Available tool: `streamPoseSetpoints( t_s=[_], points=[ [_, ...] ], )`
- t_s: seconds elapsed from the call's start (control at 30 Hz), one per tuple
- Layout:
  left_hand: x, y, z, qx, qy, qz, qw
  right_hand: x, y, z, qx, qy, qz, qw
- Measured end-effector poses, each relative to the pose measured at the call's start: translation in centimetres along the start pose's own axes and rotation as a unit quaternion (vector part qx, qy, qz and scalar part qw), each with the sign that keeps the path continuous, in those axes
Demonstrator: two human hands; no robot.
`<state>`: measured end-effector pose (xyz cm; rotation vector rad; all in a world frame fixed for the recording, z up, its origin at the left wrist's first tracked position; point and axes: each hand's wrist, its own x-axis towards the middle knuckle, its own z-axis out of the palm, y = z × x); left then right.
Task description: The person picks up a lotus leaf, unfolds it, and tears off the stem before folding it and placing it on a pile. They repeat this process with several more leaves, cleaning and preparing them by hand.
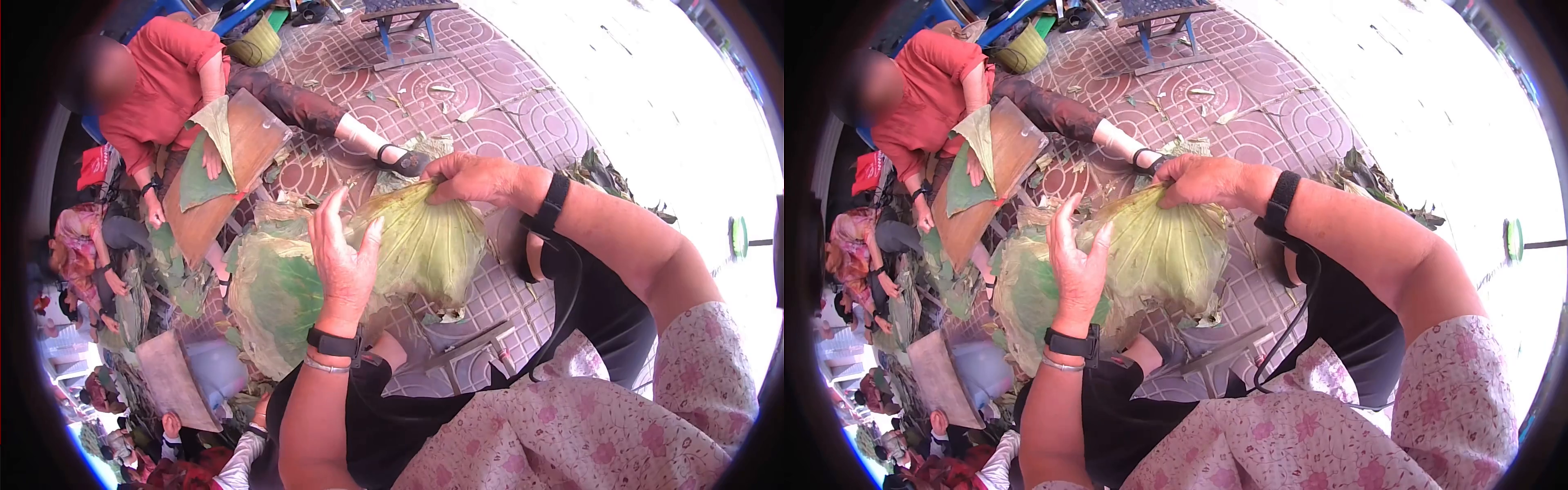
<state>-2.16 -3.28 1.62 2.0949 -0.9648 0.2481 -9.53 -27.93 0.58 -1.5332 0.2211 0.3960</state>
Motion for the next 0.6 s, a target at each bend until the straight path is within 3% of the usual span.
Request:
streamPoseSetpoints(
  t_s=[0.03, 0.17, 0.27, 0.47, 0.6],
  points=[
    [0.4, -0.5, -0.3, 0.028, 0.004, 0.019, 0.999, -0.1, -0.2, 0.1, 0.005, -0.013, 0.0, 1.0],
    [-0.1, -3.4, -0.2, -0.206, -0.14, -0.202, 0.947, -0.4, -1.1, 0.3, -0.028, -0.064, -0.004, 0.998],
    [0.1, -3.3, -1.0, -0.287, -0.237, -0.279, 0.885, -0.5, -0.9, 0.1, -0.038, -0.064, -0.01, 0.997],
    [-0.5, -2.6, -0.3, -0.393, -0.183, -0.252, 0.866, -0.6, -0.8, -0.2, -0.008, -0.014, -0.02, 1.0],
    [0.1, -2.4, -1.1, -0.376, -0.185, -0.284, 0.862, -0.4, -1.0, -0.7, -0.019, 0.013, -0.051, 0.998]
  ],
)
